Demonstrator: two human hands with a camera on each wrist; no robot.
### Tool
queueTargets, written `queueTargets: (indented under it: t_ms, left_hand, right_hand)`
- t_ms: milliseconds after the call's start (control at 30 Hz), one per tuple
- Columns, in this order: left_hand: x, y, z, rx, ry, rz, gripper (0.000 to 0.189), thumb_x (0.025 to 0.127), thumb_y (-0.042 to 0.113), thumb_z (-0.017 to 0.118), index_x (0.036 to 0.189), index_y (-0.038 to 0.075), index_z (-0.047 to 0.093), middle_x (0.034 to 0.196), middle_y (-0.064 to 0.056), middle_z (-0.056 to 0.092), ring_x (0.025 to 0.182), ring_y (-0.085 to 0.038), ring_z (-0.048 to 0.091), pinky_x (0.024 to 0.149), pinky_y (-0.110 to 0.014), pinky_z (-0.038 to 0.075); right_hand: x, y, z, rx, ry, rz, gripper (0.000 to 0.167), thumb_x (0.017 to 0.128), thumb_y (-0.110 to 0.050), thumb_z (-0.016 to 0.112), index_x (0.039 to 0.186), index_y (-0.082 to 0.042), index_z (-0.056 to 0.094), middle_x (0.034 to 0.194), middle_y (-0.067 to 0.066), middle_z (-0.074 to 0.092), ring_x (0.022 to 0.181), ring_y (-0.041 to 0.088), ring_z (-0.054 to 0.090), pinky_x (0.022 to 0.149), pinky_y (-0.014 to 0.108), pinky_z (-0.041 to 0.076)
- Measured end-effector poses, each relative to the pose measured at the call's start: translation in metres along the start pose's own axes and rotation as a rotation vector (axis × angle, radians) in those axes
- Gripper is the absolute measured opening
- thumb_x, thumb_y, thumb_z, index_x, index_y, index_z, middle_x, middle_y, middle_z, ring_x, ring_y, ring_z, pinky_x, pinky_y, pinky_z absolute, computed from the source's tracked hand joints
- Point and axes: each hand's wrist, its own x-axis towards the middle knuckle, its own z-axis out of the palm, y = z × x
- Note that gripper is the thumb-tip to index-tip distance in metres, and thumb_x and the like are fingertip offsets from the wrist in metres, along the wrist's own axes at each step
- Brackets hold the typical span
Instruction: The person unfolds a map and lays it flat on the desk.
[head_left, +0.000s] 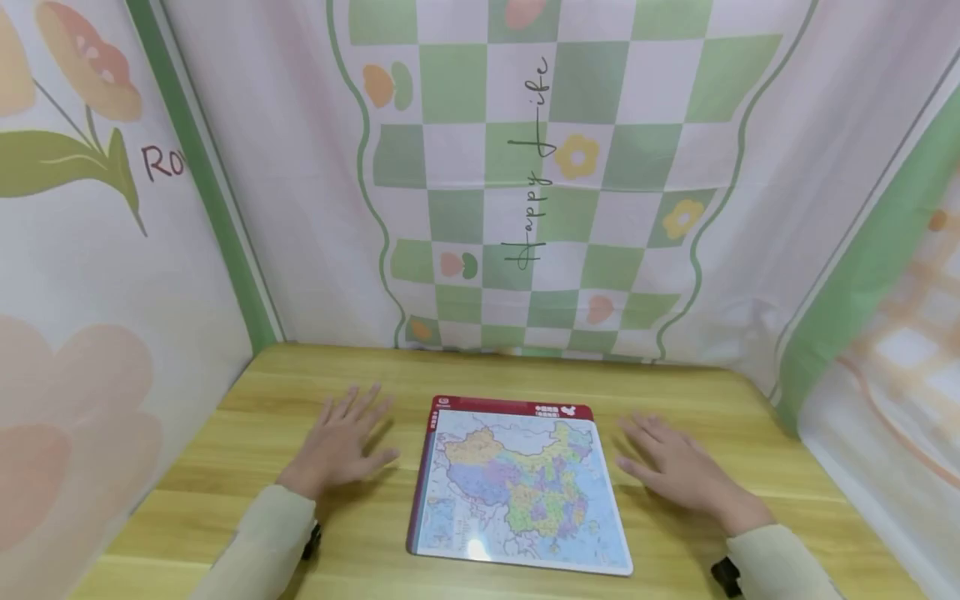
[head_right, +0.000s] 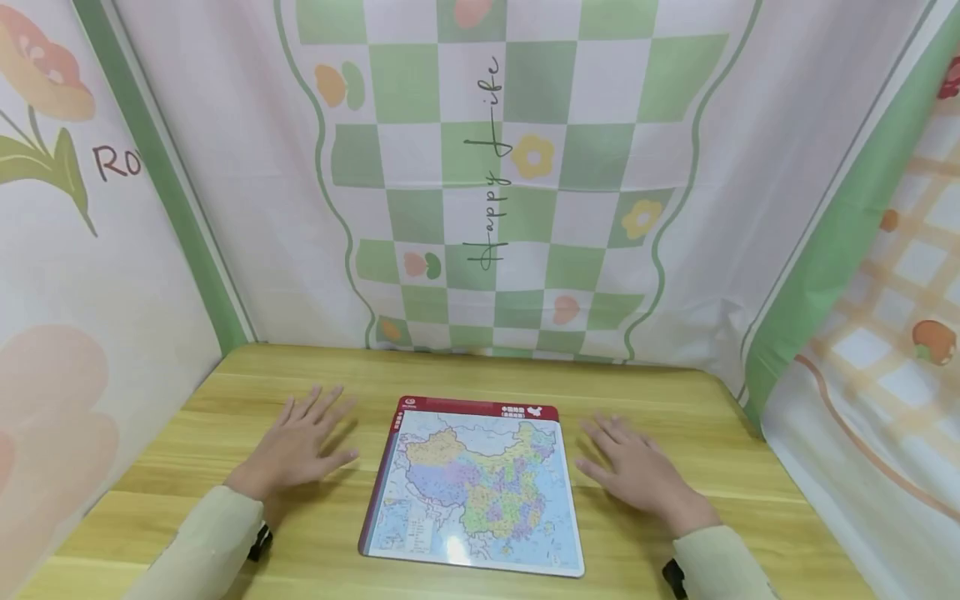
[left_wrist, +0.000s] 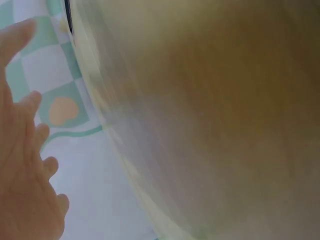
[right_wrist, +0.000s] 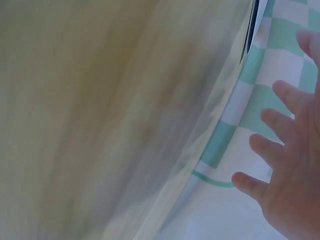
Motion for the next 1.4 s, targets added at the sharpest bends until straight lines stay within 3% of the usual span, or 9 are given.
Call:
queueTargets:
  t_ms: [300, 633, 933, 1200, 1400]
  left_hand:
    - [0.005, 0.011, 0.001, -0.012, -0.083, 0.135, 0.076, 0.096, 0.057, 0.056, 0.152, 0.008, 0.042, 0.159, -0.02, 0.029, 0.145, -0.047, 0.023, 0.112, -0.071, 0.014]
    - [0.018, 0.032, -0.003, -0.251, -0.29, 0.256, 0.081, 0.09, 0.053, 0.065, 0.147, -0.001, 0.046, 0.154, -0.023, 0.037, 0.142, -0.046, 0.031, 0.114, -0.063, 0.024]
    - [0.024, 0.045, 0.001, -0.253, -0.413, 0.221, 0.074, 0.091, 0.05, 0.069, 0.148, 0.009, 0.049, 0.158, -0.011, 0.037, 0.145, -0.034, 0.031, 0.116, -0.054, 0.028]
    - [0.025, 0.049, 0.005, -0.29, -0.457, 0.223, 0.066, 0.093, 0.044, 0.069, 0.146, 0.011, 0.052, 0.159, -0.008, 0.036, 0.146, -0.029, 0.031, 0.117, -0.048, 0.028]
    - [0.024, 0.049, 0.008, -0.282, -0.463, 0.232, 0.065, 0.093, 0.044, 0.07, 0.146, 0.012, 0.053, 0.158, -0.006, 0.037, 0.146, -0.027, 0.032, 0.117, -0.045, 0.029]
  right_hand:
    - [0.001, -0.015, 0.003, 0.054, -0.039, -0.081, 0.072, 0.097, -0.053, 0.058, 0.146, -0.001, 0.049, 0.152, 0.026, 0.04, 0.137, 0.05, 0.037, 0.108, 0.067, 0.031]
    - [-0.002, -0.034, 0.004, 0.137, -0.191, -0.15, 0.067, 0.096, -0.053, 0.061, 0.141, -0.004, 0.056, 0.147, 0.024, 0.047, 0.131, 0.049, 0.044, 0.104, 0.067, 0.037]
    - [-0.006, -0.048, 0.005, 0.134, -0.255, -0.18, 0.065, 0.095, -0.053, 0.063, 0.139, -0.005, 0.059, 0.146, 0.022, 0.049, 0.131, 0.046, 0.046, 0.104, 0.064, 0.039]
    - [-0.009, -0.053, 0.009, 0.127, -0.261, -0.233, 0.056, 0.096, -0.049, 0.064, 0.135, -0.009, 0.062, 0.143, 0.02, 0.052, 0.128, 0.043, 0.049, 0.1, 0.062, 0.043]
    - [-0.009, -0.055, 0.012, 0.112, -0.271, -0.213, 0.055, 0.095, -0.05, 0.064, 0.134, -0.011, 0.063, 0.139, 0.016, 0.054, 0.126, 0.04, 0.051, 0.1, 0.06, 0.044]
